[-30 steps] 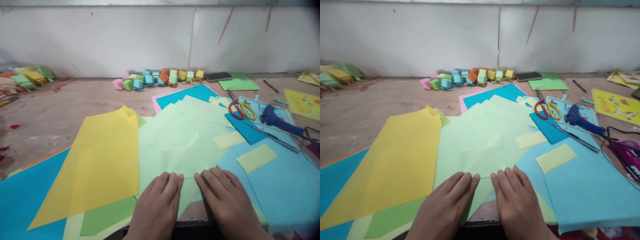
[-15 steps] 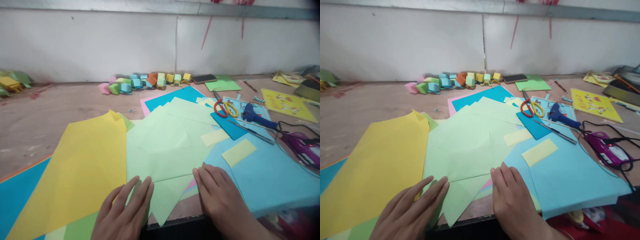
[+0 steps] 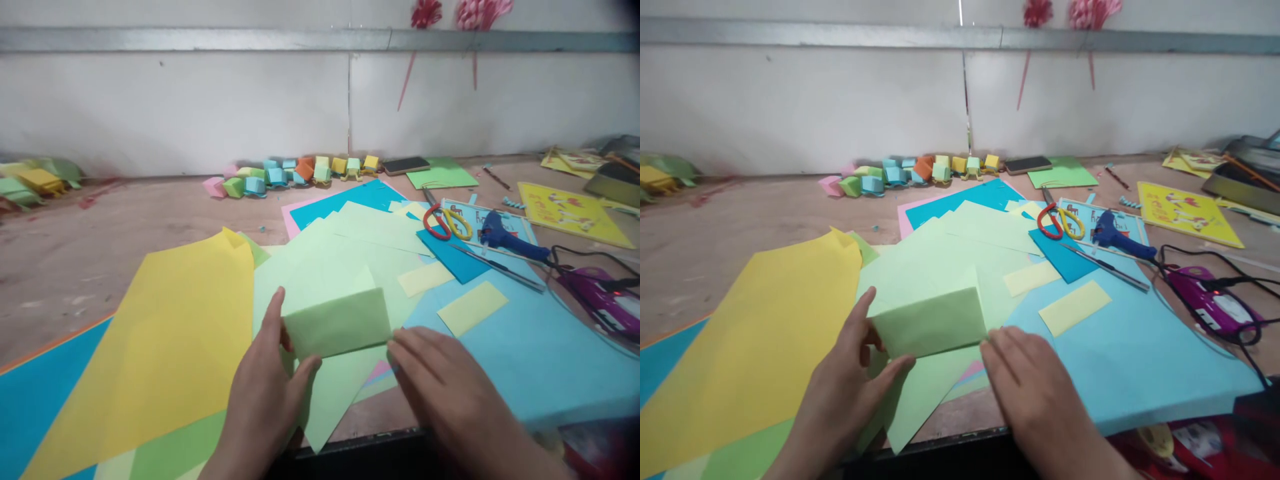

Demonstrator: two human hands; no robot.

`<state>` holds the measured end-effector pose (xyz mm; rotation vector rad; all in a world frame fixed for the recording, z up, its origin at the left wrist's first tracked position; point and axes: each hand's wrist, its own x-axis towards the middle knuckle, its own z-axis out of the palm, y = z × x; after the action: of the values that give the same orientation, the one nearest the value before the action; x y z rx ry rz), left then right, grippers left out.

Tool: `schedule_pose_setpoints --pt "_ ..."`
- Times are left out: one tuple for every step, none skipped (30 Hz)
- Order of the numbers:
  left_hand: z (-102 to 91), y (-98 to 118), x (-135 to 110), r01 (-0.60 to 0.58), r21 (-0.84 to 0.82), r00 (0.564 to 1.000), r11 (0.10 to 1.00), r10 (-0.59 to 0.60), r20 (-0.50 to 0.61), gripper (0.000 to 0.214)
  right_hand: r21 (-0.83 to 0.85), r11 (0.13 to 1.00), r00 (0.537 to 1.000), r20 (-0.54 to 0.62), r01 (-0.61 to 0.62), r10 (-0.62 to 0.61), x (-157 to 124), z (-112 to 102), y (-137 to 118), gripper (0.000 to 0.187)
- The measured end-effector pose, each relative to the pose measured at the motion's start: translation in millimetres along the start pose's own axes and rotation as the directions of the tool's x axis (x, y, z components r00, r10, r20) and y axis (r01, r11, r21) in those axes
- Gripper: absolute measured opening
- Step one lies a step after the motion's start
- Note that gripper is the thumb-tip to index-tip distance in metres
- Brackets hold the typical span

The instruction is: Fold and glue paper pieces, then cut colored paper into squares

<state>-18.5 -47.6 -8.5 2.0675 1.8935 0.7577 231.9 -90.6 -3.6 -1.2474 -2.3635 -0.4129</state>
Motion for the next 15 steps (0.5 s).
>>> schedule_pose_setpoints --pt "-1.5 0 -1 -0.004 -0.038 1.000 0.999 0.003 -0.015 0.068 0.002 0.999 0.999 -0.022 -0.036 0.036 -2 -6 16 0.032" --pt "-3.3 -1 -2 -0.035 -0.082 0.999 0.996 0.034 -0.020 0.055 -0.048 0.996 0.996 -0.051 -0.069 0.067 -6 -11 36 0.033" --pt "-5.0 -2 -4 -0.087 -0.126 0.996 0.988 0.086 -0.011 0.042 -0.116 0.985 0.990 -0.066 -0.129 0.122 -10 -14 58 0.031" --pt "-6.6 -4 -7 -0.147 -0.163 0.989 0.976 0.150 0.010 0.032 -0.195 0.961 0.979 -0.089 -0.196 0.182 -16 -16 81 0.028" --pt "-8.0 -6 -9 -0.203 -0.191 0.976 0.960 0.213 0.036 0.027 -0.266 0.929 0.966 -0.104 -0.257 0.238 -23 -16 105 0.027" --pt "-8.9 -7 -12 -0.248 -0.210 0.962 0.946 0.266 0.059 0.026 -0.336 0.886 0.947 -0.101 -0.320 0.304 -30 -14 127 0.027" --pt "-9.6 -9 -14 -0.285 -0.220 0.949 0.933 0.307 0.073 0.025 -0.355 0.869 0.937 -0.092 -0.346 0.336 -38 -9 147 0.027" --pt "-10.0 -10 -16 -0.318 -0.221 0.937 0.922 0.341 0.076 0.024 -0.361 0.871 0.938 -0.032 -0.334 0.346 -45 -4 164 0.029" --pt "-10.2 -11 -17 -0.353 -0.214 0.924 0.911 0.375 0.071 0.024 -0.384 0.877 0.946 0.020 -0.290 0.322 -51 2 177 0.029" --pt "-10.4 -12 -18 -0.390 -0.203 0.910 0.898 0.410 0.067 0.024 -0.391 0.875 0.944 0.041 -0.286 0.327 -55 7 186 0.026" --pt "-10.7 -12 -19 -0.424 -0.187 0.894 0.886 0.442 0.068 0.026 -0.399 0.873 0.944 0.054 -0.279 0.327 -58 11 192 0.025" --pt "-11.1 -12 -19 -0.454 -0.171 0.879 0.874 0.471 0.073 0.028 -0.408 0.870 0.943 0.060 -0.276 0.327 -61 14 195 0.025" --pt "-11.7 -12 -19 -0.479 -0.155 0.865 0.864 0.494 0.084 0.032 -0.415 0.866 0.942 0.062 -0.277 0.331 -62 15 196 0.025" --pt "-12.6 -13 -18 -0.497 -0.140 0.854 0.856 0.512 0.095 0.035 -0.422 0.864 0.941 0.069 -0.274 0.332 -63 15 195 0.027" --pt "-13.5 -13 -17 -0.512 -0.127 0.844 0.849 0.525 0.106 0.037 -0.429 0.862 0.940 0.077 -0.270 0.333 -63 13 194 0.029"
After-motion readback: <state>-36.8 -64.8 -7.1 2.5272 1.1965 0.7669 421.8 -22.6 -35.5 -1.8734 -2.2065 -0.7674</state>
